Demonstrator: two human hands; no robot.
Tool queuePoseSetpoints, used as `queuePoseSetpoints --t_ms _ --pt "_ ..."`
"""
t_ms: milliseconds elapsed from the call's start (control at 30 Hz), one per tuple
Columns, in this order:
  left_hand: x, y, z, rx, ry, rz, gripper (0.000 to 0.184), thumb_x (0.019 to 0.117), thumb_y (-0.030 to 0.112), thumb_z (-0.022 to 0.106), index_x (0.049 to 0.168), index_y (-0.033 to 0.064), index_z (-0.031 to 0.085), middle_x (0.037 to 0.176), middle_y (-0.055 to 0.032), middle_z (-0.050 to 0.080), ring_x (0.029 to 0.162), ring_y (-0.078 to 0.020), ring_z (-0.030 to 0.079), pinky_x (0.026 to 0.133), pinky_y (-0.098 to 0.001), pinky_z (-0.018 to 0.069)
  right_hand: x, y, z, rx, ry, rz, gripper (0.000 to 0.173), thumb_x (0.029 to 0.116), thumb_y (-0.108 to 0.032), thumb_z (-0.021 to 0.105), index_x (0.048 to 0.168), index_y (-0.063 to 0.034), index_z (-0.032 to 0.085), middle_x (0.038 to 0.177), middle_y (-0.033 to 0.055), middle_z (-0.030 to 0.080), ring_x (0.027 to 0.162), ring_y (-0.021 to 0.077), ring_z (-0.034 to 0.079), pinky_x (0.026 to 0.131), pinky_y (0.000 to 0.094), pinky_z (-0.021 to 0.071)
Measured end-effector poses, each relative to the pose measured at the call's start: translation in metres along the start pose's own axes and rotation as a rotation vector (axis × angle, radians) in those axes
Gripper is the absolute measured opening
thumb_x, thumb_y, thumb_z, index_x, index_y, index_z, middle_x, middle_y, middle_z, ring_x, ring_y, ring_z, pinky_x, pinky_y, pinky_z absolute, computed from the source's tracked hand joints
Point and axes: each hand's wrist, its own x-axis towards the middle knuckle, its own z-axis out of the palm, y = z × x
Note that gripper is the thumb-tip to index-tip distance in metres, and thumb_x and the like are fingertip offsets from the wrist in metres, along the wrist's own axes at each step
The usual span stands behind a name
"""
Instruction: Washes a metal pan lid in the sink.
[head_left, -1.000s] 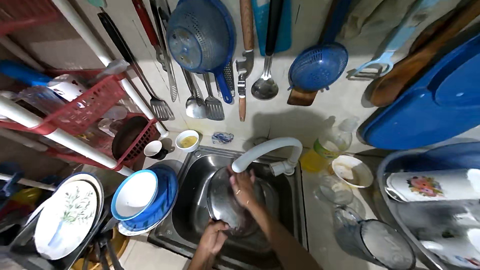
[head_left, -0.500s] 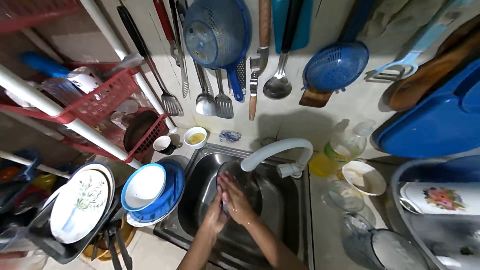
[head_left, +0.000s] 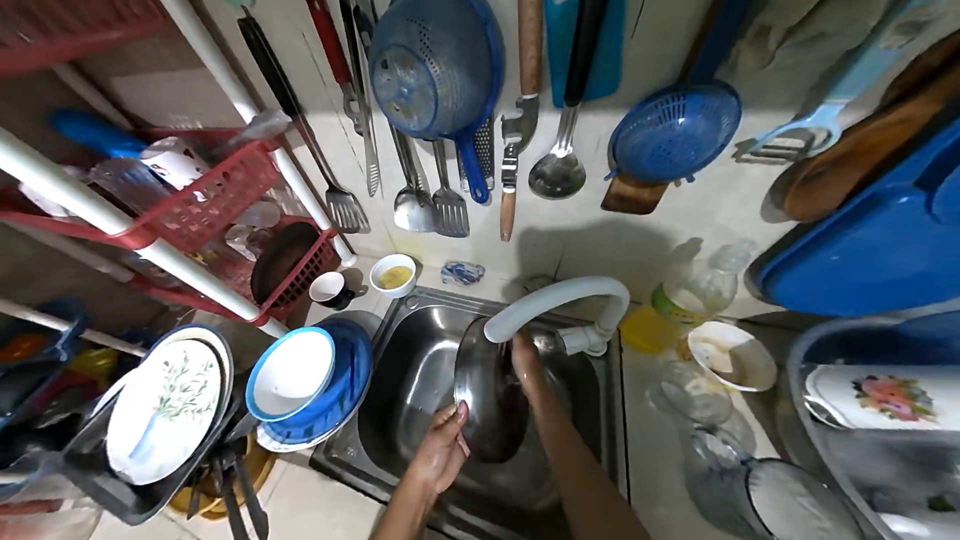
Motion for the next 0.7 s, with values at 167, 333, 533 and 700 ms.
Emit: queuePoseSetpoints --t_ms 167,333,533,700 --pt "0.015 -0.004 0.004 -0.082 0.176 0.043 0.035 0.1113 0.019 0.026 0.115 0.0071 0.058 0.093 -0.0014 0.073 0.084 -0.0102 0.071 0.078 -0.0296 0.0604 -0.082 -0.017 0.028 -0.123 -0.163 -0.382 0.053 0.1067 -0.022 0.038 0.147 0.0104 0.046 0.157 0.0259 0.043 0.149 0.0402 0.036 0.125 0.0529 0.0237" --pt "0.013 0.005 0.001 -0.352 0.138 0.163 0.046 0.1109 0.035 0.024 0.117 0.0068 0.060 0.098 -0.0065 0.075 0.090 -0.0147 0.074 0.080 -0.0318 0.0620 -0.102 0.022 0.043 -0.353 0.168 -0.903 0.066 0.1092 -0.047 0.022 0.132 -0.0035 0.066 0.140 0.0126 0.065 0.136 0.0318 0.056 0.117 0.0572 0.0316" --pt "-0.011 0.013 -0.027 -0.401 0.180 0.141 0.034 0.1056 0.038 0.046 0.117 0.0105 0.062 0.102 -0.0104 0.076 0.093 -0.0221 0.075 0.081 -0.0395 0.0635 -0.027 0.009 -0.015 -0.180 -0.073 -0.239 0.049 0.1091 -0.017 0.034 0.147 0.0116 0.045 0.156 0.0292 0.041 0.148 0.0431 0.036 0.124 0.0554 0.0224" --pt "-0.017 -0.002 -0.037 -0.216 0.136 -0.018 0.029 0.1033 0.032 0.049 0.118 0.0098 0.061 0.099 -0.0077 0.076 0.089 -0.0180 0.075 0.079 -0.0365 0.0631 -0.007 -0.026 0.000 -0.295 -0.239 -0.242 0.050 0.1073 -0.023 0.047 0.146 0.0084 0.048 0.152 0.0262 0.048 0.145 0.0358 0.042 0.123 0.0459 0.0305"
